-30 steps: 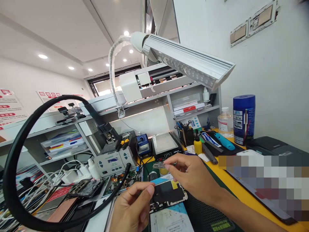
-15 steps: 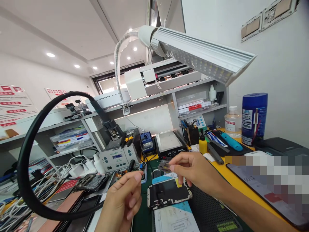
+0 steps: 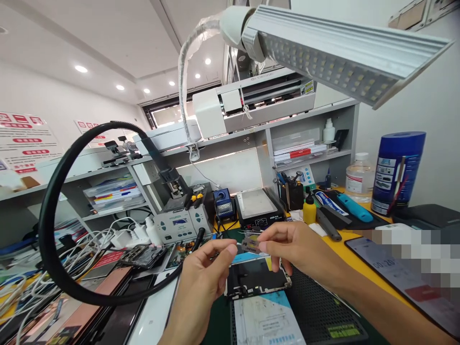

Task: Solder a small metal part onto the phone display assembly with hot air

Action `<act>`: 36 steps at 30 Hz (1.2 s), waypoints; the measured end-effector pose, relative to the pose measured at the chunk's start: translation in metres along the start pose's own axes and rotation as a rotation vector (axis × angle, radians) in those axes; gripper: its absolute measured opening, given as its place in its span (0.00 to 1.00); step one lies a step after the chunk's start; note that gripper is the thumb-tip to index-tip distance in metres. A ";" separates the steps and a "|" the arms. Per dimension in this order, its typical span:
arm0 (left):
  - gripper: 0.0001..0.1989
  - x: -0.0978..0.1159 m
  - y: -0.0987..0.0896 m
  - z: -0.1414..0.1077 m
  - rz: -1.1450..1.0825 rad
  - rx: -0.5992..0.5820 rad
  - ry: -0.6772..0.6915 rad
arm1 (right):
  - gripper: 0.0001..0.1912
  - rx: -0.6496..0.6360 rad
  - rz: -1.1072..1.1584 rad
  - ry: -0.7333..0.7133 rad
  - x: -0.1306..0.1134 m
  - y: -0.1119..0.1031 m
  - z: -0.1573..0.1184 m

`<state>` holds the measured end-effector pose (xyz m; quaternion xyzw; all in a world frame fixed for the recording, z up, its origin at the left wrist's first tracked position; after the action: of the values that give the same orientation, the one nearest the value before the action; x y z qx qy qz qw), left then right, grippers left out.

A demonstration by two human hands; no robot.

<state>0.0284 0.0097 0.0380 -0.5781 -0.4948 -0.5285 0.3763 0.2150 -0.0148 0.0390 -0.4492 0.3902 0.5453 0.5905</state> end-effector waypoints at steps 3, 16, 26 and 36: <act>0.21 0.003 0.004 0.002 0.100 0.030 0.072 | 0.09 0.000 -0.021 -0.009 0.003 0.001 0.000; 0.16 -0.006 0.002 0.011 0.056 -0.003 -0.010 | 0.08 0.001 -0.027 -0.001 0.009 0.000 0.000; 0.12 -0.022 0.003 0.014 -0.052 -0.159 -0.118 | 0.09 0.056 0.037 0.026 0.006 -0.001 0.001; 0.13 -0.026 0.006 0.012 -0.023 -0.192 -0.100 | 0.09 0.116 -0.002 -0.027 0.005 -0.002 0.000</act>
<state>0.0388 0.0153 0.0111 -0.6315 -0.4667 -0.5482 0.2879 0.2174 -0.0137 0.0343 -0.4074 0.4127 0.5272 0.6211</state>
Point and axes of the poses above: each hand's wrist, its own z-axis towards the middle knuckle, its own y-axis out of the palm, x = y × z, the point moved 5 cm from there along z, towards the middle knuckle, and after that the axes turned 10 degrees about -y, right-handed, at the moved point
